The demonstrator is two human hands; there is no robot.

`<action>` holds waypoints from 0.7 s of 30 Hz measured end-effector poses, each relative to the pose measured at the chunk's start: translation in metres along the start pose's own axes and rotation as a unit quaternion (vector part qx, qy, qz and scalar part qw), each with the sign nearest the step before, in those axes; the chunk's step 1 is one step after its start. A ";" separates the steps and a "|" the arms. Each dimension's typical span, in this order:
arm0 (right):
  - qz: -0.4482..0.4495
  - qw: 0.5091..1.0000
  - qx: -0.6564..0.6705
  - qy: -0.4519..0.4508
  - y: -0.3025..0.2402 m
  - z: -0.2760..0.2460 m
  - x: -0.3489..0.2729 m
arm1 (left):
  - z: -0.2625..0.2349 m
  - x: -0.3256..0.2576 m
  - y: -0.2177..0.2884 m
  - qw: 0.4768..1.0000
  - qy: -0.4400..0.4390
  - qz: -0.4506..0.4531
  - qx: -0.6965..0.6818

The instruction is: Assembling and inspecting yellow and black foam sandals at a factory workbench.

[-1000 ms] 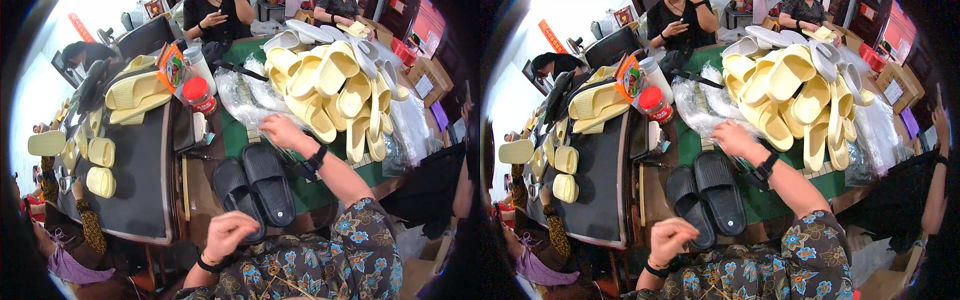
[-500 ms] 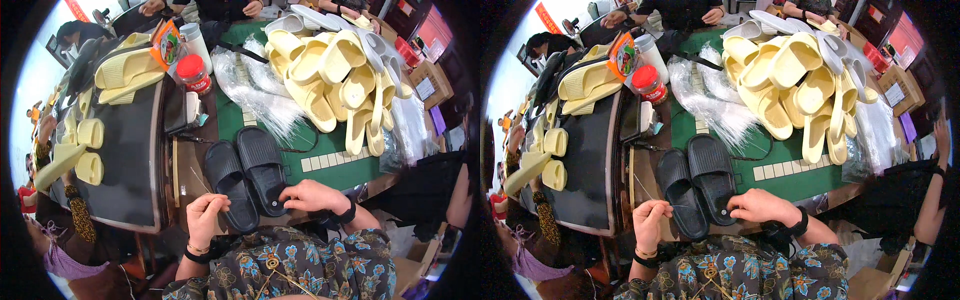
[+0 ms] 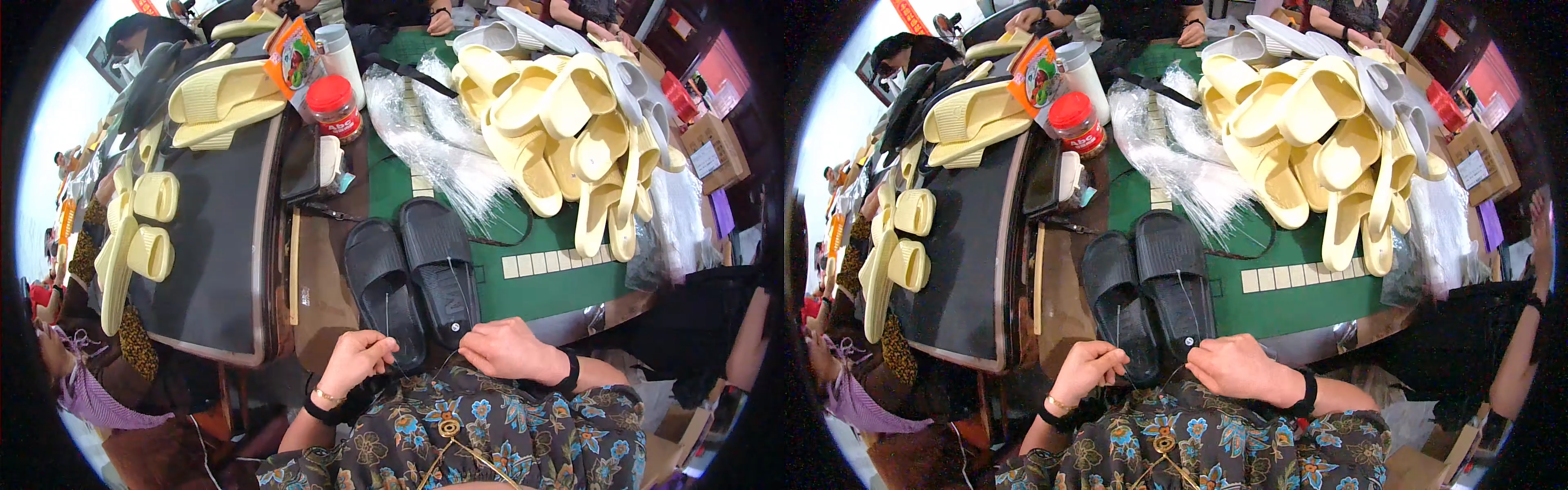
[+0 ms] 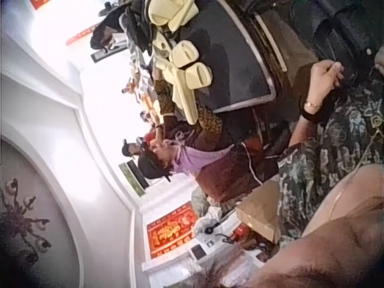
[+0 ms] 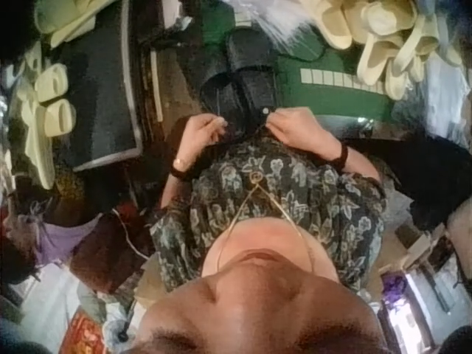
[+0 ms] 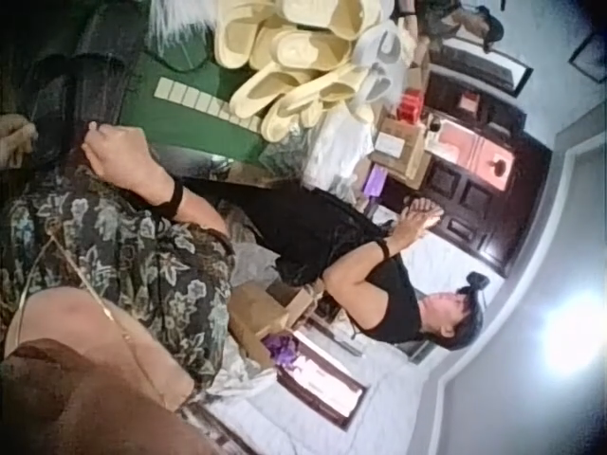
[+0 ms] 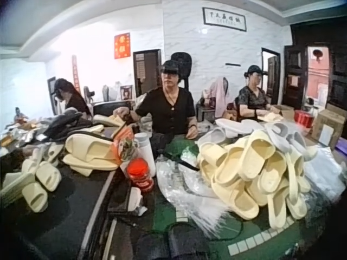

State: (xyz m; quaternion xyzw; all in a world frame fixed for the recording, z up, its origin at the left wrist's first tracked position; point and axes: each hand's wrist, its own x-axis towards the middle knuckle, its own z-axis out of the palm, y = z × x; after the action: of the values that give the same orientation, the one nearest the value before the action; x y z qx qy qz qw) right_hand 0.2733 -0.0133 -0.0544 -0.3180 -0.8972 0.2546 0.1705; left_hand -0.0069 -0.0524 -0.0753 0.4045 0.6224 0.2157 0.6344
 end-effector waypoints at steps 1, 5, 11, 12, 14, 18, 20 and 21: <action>0.012 1.000 -0.011 -0.026 0.000 0.004 -0.002 | 0.000 0.002 -0.002 1.000 -0.001 -0.003 -0.008; 0.016 0.998 -0.009 -0.056 0.003 0.014 -0.003 | -0.003 0.012 -0.001 0.999 0.008 -0.034 -0.012; 0.040 0.997 -0.060 -0.015 0.027 0.026 0.033 | 0.004 0.027 0.008 0.990 0.124 0.059 0.012; 0.043 0.996 -0.073 -0.003 0.032 0.028 0.041 | 0.008 0.028 0.007 0.971 0.188 0.127 0.081; 0.044 0.995 -0.087 0.009 0.039 0.032 0.054 | 0.012 0.031 0.004 0.918 0.271 0.208 0.199; 0.062 0.994 -0.086 0.039 0.045 0.038 0.066 | 0.018 0.025 -0.012 0.901 0.291 0.207 0.247; 0.068 0.993 -0.087 0.042 0.047 0.039 0.067 | 0.016 0.025 -0.017 0.845 0.317 0.318 0.288; 0.066 0.993 -0.085 0.045 0.047 0.040 0.066 | 0.015 0.024 -0.019 0.846 0.318 0.321 0.285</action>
State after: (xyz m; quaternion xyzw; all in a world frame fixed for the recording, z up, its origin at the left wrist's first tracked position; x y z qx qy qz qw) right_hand 0.2286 0.0479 -0.1040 -0.4012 -0.8840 0.1739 0.1655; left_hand 0.0067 -0.0482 -0.1065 0.6537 0.6598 0.3371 0.1542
